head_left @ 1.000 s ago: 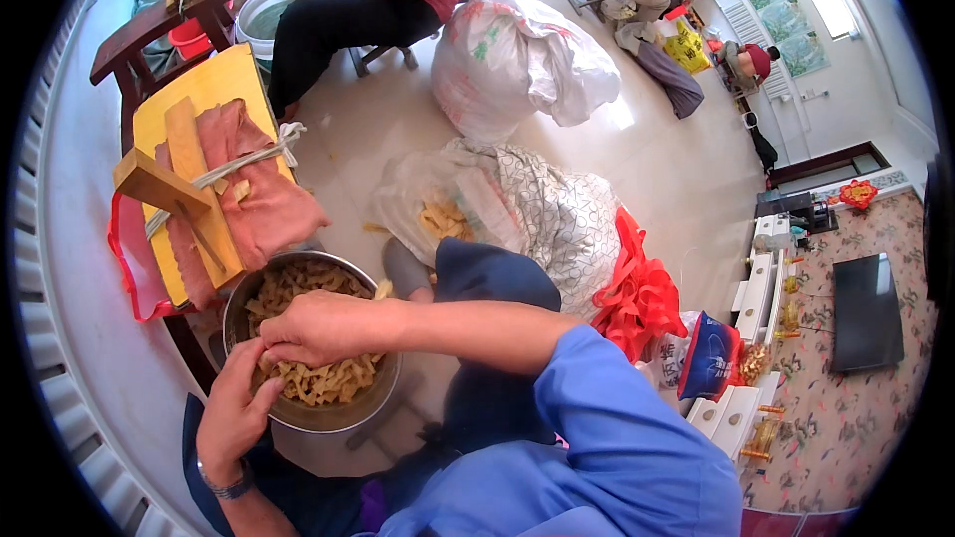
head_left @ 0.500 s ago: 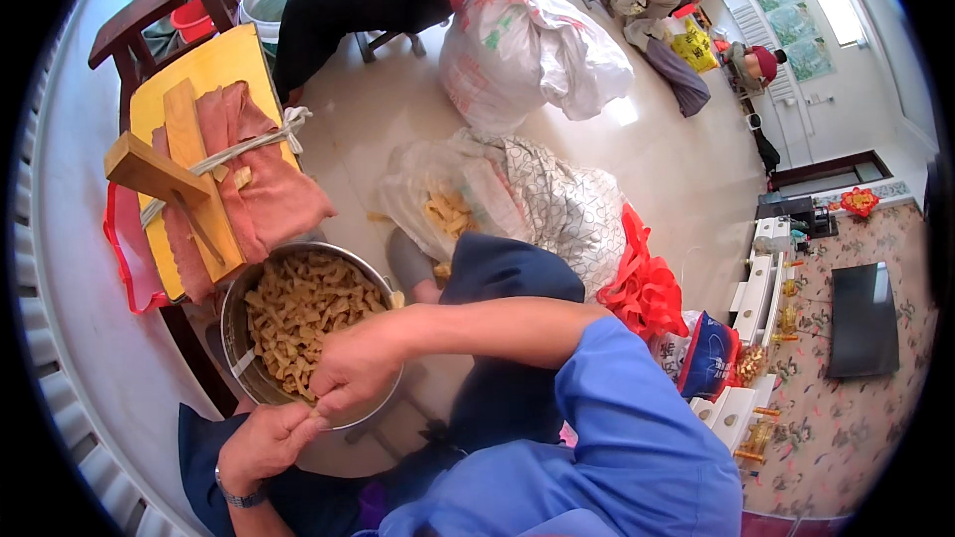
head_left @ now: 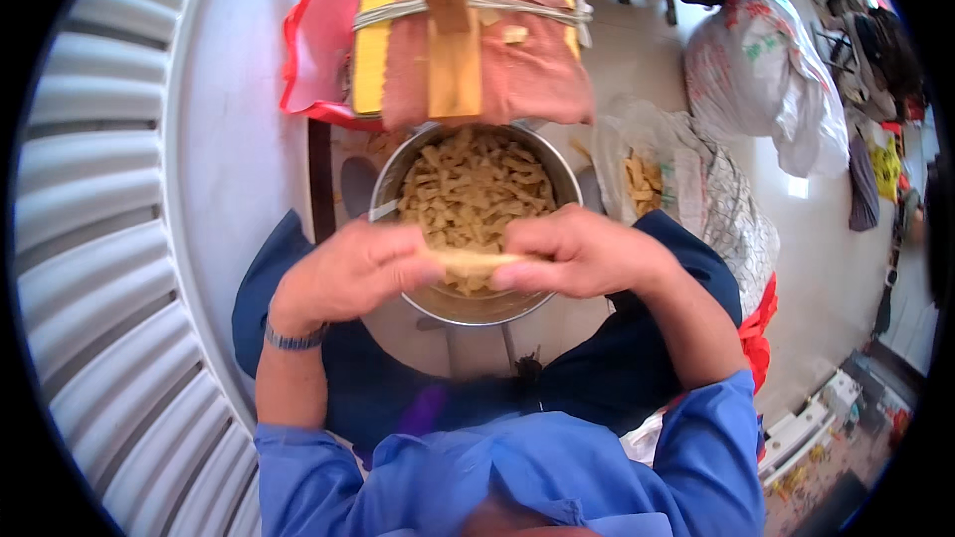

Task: The person picks up strips of dough by hand, tears them into smaller pieces, and places the pieces into a large metal bowl while sitting on the floor.

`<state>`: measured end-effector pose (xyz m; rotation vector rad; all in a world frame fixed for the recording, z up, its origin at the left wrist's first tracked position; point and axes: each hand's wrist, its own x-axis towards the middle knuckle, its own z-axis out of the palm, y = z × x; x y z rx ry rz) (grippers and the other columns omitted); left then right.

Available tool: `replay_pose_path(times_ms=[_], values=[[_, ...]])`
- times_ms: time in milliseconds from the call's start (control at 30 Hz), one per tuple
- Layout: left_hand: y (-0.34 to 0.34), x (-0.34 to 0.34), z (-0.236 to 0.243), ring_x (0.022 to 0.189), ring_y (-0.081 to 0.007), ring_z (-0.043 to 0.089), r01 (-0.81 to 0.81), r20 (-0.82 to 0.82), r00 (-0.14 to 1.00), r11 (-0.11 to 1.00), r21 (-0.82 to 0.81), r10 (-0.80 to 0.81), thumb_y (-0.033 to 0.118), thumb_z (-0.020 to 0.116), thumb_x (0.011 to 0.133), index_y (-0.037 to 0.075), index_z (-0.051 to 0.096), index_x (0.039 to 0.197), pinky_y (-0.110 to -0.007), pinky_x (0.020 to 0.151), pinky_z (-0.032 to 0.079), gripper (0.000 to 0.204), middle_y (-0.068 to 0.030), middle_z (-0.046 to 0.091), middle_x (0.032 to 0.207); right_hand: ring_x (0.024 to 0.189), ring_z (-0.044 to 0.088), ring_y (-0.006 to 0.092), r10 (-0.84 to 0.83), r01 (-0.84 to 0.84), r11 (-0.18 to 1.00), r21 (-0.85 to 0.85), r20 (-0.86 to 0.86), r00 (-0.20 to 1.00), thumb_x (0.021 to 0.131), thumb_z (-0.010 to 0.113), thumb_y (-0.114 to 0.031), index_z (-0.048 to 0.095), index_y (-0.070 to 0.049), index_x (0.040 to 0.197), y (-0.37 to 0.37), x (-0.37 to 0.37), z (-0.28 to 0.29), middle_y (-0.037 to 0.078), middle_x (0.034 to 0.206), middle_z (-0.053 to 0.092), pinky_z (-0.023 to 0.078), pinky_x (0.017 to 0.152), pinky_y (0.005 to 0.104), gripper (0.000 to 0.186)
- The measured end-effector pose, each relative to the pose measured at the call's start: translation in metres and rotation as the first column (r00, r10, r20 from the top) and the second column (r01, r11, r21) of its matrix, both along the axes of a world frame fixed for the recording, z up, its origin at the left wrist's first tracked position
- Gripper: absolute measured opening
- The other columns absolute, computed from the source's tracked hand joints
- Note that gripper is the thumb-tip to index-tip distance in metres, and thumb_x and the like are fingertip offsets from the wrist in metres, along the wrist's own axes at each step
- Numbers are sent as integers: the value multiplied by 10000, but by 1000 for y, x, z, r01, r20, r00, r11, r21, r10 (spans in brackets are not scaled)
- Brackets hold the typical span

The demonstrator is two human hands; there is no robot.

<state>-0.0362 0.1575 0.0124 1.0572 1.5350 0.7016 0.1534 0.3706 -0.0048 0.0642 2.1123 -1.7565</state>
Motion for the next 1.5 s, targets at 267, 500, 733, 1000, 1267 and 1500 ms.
replay_pose_path(times_ms=[267, 500, 733, 1000, 1267, 1500], values=[[-12, -13, -2, 573, -56, 477, -688, 478, 691, 696, 205, 542, 156, 590, 1013, 56, 576, 1030, -215, 519, 397, 102, 15, 533, 709, 485, 489, 104, -274, 340, 735, -586, 202, 940, 1027, 574, -254, 587, -27, 1035, 16, 1, 7, 19, 629, 504, 374, 436, 247, 227], [10, 28, -21, 846, -72, 602, -514, 442, 791, 851, 108, 422, 134, 623, 993, 48, 603, 1203, -234, 727, 516, 228, -17, 643, 993, 628, 583, 173, -310, 359, 646, -674, 198, 930, 1086, 416, -282, 352, -45, 1498, -1, -15, 26, 69, 705, 555, 509, 609, 298, 479], [25, 44, -19, 981, -114, 586, -555, 714, 561, 830, -52, 420, 200, 562, 1026, 21, 506, 1295, -285, 879, 495, 328, -36, 600, 1113, 826, 684, 291, -144, 282, 937, 205, -509, 849, 990, 599, -134, 539, -80, 1366, -15, -22, -15, 126, 916, 670, 531, 729, 357, 385], [29, 41, -34, 796, -83, 618, -617, 645, 574, 784, -63, 504, 258, 486, 1067, 38, 540, 1209, -239, 680, 544, 268, -23, 617, 986, 761, 672, 211, -443, 453, 891, 16, -183, 878, 965, 655, -211, 402, -50, 1411, -27, -19, -18, 103, 799, 663, 512, 673, 324, 538], [18, 30, -29, 845, -130, 644, -483, 766, 530, 872, -80, 363, 202, 512, 1043, 52, 475, 1233, -292, 764, 550, 245, -58, 623, 971, 551, 530, 88, -327, 526, 655, -543, 424, 845, 1012, 595, -278, 477, -25, 1296, -30, -30, -22, 12, 725, 606, 428, 511, 241, 399], [16, 32, -42, 860, -156, 656, -555, 770, 487, 827, -94, 414, 108, 584, 1006, 61, 457, 1239, -307, 784, 554, 270, -84, 641, 1023, 852, 641, 190, -538, 538, 843, 25, 23, 842, 986, 562, -249, 536, -24, 1161, -31, -35, -33, 114, 926, 658, 509, 791, 335, 286]])
